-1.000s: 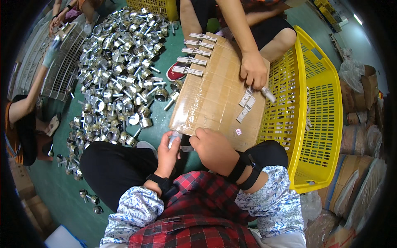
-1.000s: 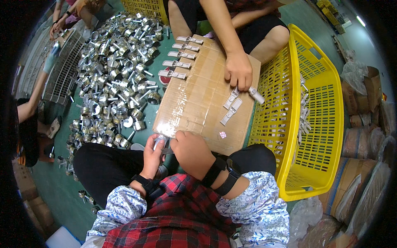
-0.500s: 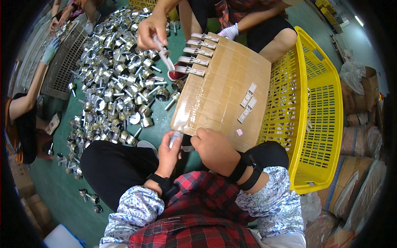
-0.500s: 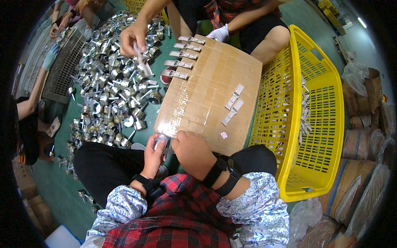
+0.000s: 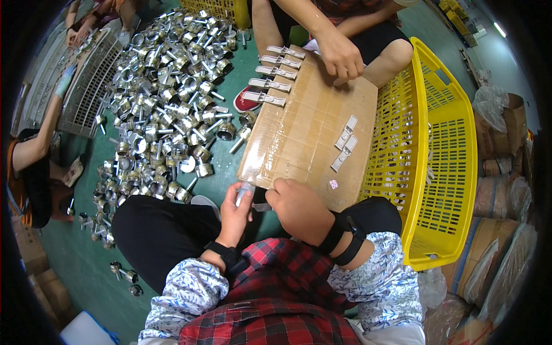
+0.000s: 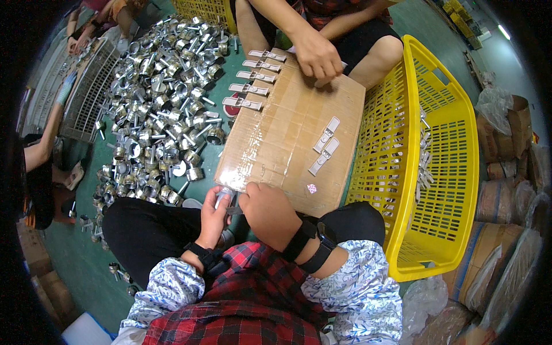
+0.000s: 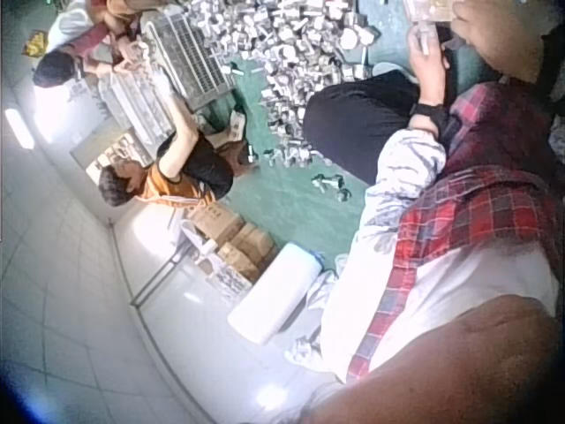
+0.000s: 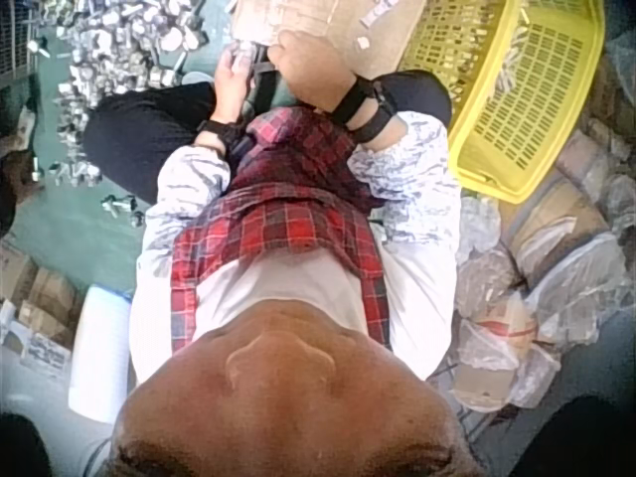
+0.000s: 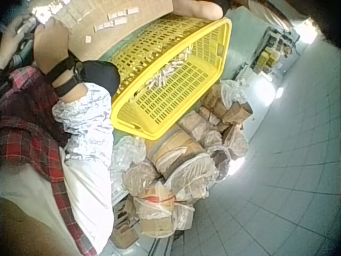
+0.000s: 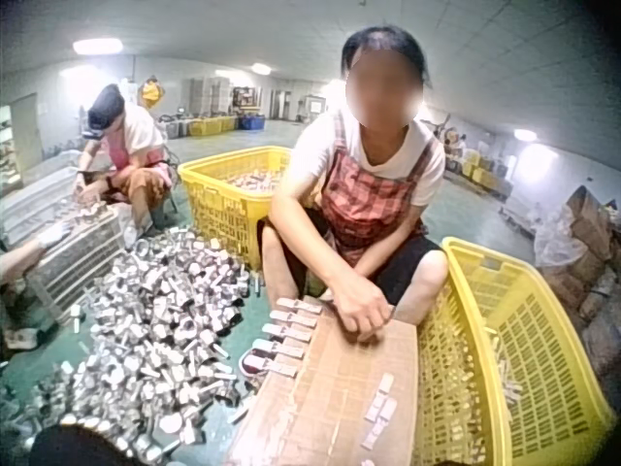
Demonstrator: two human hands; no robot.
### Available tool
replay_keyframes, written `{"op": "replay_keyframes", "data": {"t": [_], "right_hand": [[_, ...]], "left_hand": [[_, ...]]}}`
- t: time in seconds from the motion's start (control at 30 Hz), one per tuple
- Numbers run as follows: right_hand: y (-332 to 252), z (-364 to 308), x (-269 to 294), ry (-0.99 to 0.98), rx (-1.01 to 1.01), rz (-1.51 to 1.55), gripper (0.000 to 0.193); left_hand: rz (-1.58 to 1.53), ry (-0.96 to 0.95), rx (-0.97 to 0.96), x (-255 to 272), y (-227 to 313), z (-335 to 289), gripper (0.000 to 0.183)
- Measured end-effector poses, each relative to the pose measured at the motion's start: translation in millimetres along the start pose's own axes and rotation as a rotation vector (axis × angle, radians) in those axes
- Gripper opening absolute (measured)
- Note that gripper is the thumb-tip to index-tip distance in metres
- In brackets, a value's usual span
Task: Organizing and placing metal hardware parts onto cardboard templates for packaging.
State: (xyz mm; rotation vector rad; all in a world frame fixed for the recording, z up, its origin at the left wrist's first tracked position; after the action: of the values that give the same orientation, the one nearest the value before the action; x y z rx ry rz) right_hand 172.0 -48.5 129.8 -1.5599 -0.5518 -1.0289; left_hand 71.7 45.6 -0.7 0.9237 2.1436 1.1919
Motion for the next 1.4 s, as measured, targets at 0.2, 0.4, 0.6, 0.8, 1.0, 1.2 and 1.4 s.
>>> {"op": "replay_keyframes", "data": {"t": [0.2, 0.4, 0.6, 0.8, 1.0, 1.2, 1.4], "right_hand": [[2, 0, 0, -0.001, -0.005, -0.012, 0.006], [2, 5, 2, 0.023, 0.011, 0.006, 0.007], [2, 2, 1, -0.007, 0.023, 0.033, 0.004], [-4, 2, -1, -0.016, 0.042, -0.003, 0.003], [-3, 2, -2, -0.042, 0.039, 0.005, 0.003], [-6, 4, 1, -0.073, 0.019, -0.025, 0.004], [-6, 4, 0, -0.104, 0.0, -0.038, 0.004]], "left_hand": [[0.013, 0.003, -0.001, -1, 0, 2, 0.024], [0.021, 0.022, 0.008, 0, 7, 0, 0.025], [0.119, 0.042, -0.008, 1, -1, 0, 0.026], [0.125, 0.008, -0.019, 4, -4, -4, 0.03], [0.157, 0.012, -0.005, 3, 4, -6, 0.031], [0.178, -0.033, -0.023, 2, 4, -6, 0.031], [0.153, -0.016, -0.035, 3, 0, -5, 0.03]]}}
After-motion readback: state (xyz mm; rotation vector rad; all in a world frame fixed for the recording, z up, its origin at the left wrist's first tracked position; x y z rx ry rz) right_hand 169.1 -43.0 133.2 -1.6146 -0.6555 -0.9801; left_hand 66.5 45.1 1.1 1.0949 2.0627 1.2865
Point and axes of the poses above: each hand's wrist, its own z-axis towards the middle knuckle, its own x-axis out of the back of the hand, y = z × x, the point moved 5 cm from there along z, towards the middle knuckle, and after that the axes turned 7 degrees about z, right-handed, at the moved point
